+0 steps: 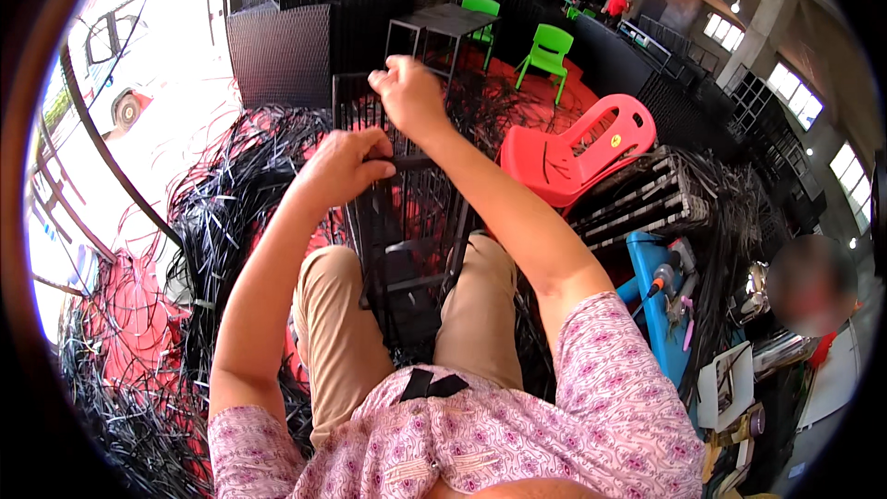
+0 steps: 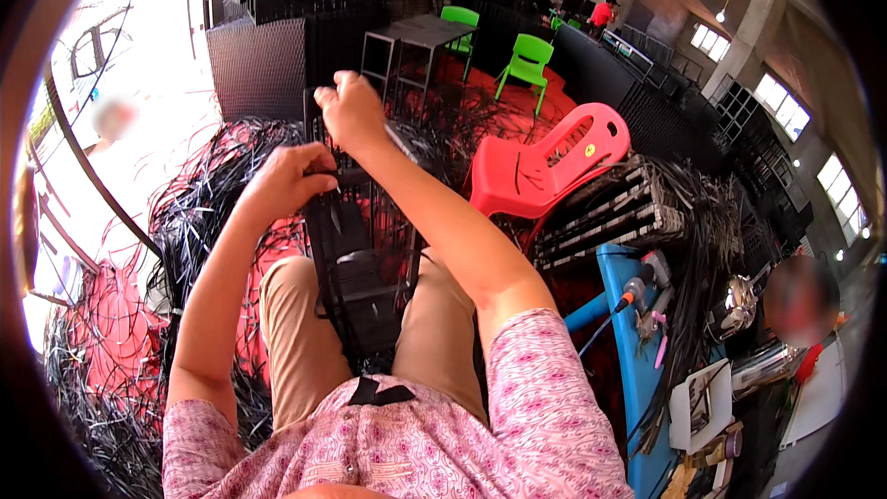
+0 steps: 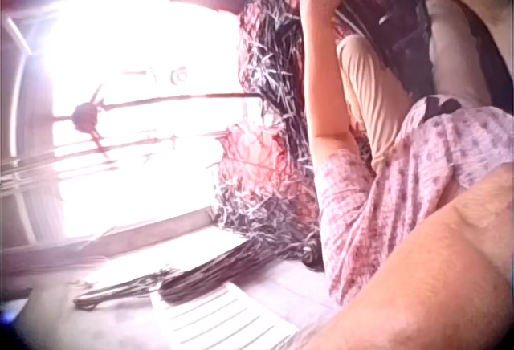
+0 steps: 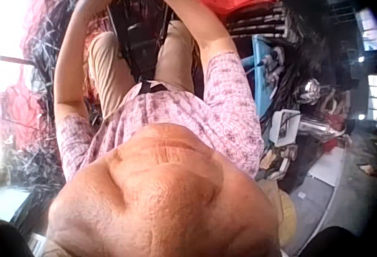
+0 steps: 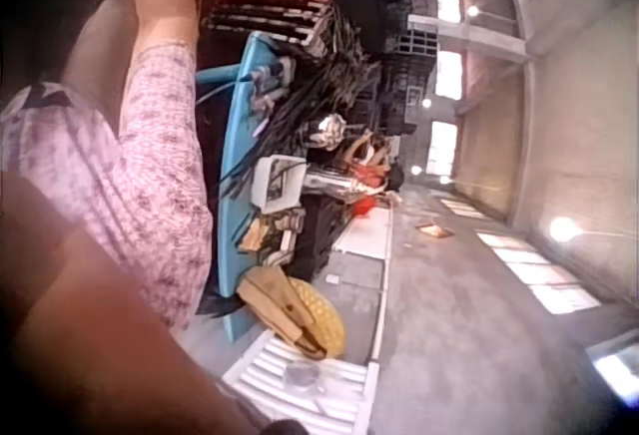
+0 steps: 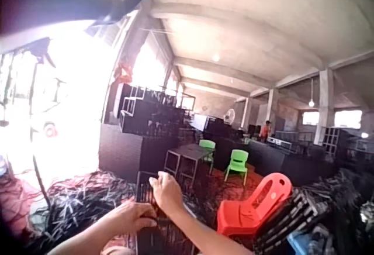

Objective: The person assembles a black plastic chair frame by weaving black plastic strips through the grid. They use a staple gun to secure the strips and pliers to cut them to size. The process involves repeatedly threading, stapling, and trimming the strips to build up the chair's structure.

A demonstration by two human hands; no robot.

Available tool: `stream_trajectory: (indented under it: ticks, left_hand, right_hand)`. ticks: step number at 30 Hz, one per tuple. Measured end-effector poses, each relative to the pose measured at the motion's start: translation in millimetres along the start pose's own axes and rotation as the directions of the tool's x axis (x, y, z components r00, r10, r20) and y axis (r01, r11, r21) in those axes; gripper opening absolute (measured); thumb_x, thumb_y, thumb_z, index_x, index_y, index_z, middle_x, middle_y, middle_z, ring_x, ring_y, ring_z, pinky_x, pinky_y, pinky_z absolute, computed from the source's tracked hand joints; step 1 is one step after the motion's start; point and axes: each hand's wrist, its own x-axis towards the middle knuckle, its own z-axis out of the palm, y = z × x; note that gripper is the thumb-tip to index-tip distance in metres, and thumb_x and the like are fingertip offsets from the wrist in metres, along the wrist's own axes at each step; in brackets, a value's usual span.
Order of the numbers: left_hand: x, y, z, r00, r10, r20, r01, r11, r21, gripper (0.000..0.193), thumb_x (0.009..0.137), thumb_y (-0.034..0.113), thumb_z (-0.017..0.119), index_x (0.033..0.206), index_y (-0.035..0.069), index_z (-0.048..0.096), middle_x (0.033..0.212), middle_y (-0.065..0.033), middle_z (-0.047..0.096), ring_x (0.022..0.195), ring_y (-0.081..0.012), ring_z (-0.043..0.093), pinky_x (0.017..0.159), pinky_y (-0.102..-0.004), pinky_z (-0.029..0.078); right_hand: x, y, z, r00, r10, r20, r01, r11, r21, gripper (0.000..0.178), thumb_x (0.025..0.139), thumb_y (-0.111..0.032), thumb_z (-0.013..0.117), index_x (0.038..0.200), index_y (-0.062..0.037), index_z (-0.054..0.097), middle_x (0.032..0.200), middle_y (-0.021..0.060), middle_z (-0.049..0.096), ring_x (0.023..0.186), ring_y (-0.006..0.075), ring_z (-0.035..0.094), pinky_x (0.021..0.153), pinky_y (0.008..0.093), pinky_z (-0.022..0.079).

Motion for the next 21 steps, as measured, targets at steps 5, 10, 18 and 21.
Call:
stream_trajectory:
  ticks: [5, 10, 18, 21]
  left_hand:
    - [3, -32, -1, 0.995, 0.029, 0.096, -0.017, 0.992, -0.123, 0.025, 0.085, 0.014, 0.074, 0.104, 0.000, 0.068, 0.087, -0.0087, 0.072, 0.080, -0.0172, 0.068, 0.076, -0.0317, 0.054]
    - [11, -25, -3, 0.980, -0.057, 0.189, 0.096, 0.975, -0.202, 0.032, 0.089, 0.015, 0.072, 0.115, -0.002, 0.067, 0.097, -0.0064, 0.071, 0.085, -0.0117, 0.065, 0.081, -0.0273, 0.052]
    - [14, -37, 9, 0.981, -0.011, 0.195, 0.082, 0.929, -0.360, 0.030, 0.094, 0.016, 0.068, 0.119, 0.000, 0.065, 0.098, -0.0032, 0.068, 0.086, -0.0084, 0.061, 0.079, -0.0253, 0.050]
    - [10, -32, 15, 0.983, -0.027, 0.182, 0.097, 0.918, -0.385, 0.030, 0.094, 0.021, 0.068, 0.115, 0.000, 0.066, 0.092, -0.0028, 0.068, 0.083, -0.0103, 0.061, 0.073, -0.0277, 0.050]
  right_hand:
    - [-73, -42, -83, 0.970, 0.201, 0.138, -0.243, 0.845, 0.477, 0.022, 0.097, -0.023, 0.065, 0.103, -0.0031, 0.073, 0.081, 0.0035, 0.069, 0.070, 0.0073, 0.063, 0.061, 0.0227, 0.049]
    - [-144, -23, -89, 0.918, 0.325, 0.227, -0.387, 0.860, 0.332, 0.028, 0.095, -0.024, 0.068, 0.103, 0.0013, 0.075, 0.084, 0.0074, 0.074, 0.074, 0.0098, 0.066, 0.069, 0.0252, 0.052]
    - [-158, -3, -60, 0.816, 0.332, 0.473, -0.499, 0.817, 0.289, 0.026, 0.093, -0.022, 0.067, 0.097, 0.0028, 0.073, 0.089, 0.0132, 0.074, 0.077, 0.0215, 0.071, 0.069, 0.0335, 0.053]
    - [-169, -24, -68, 0.927, 0.223, 0.302, -0.299, 0.924, 0.237, 0.021, 0.092, -0.021, 0.067, 0.089, -0.0013, 0.075, 0.076, 0.0090, 0.071, 0.060, 0.0119, 0.064, 0.058, 0.0297, 0.050]
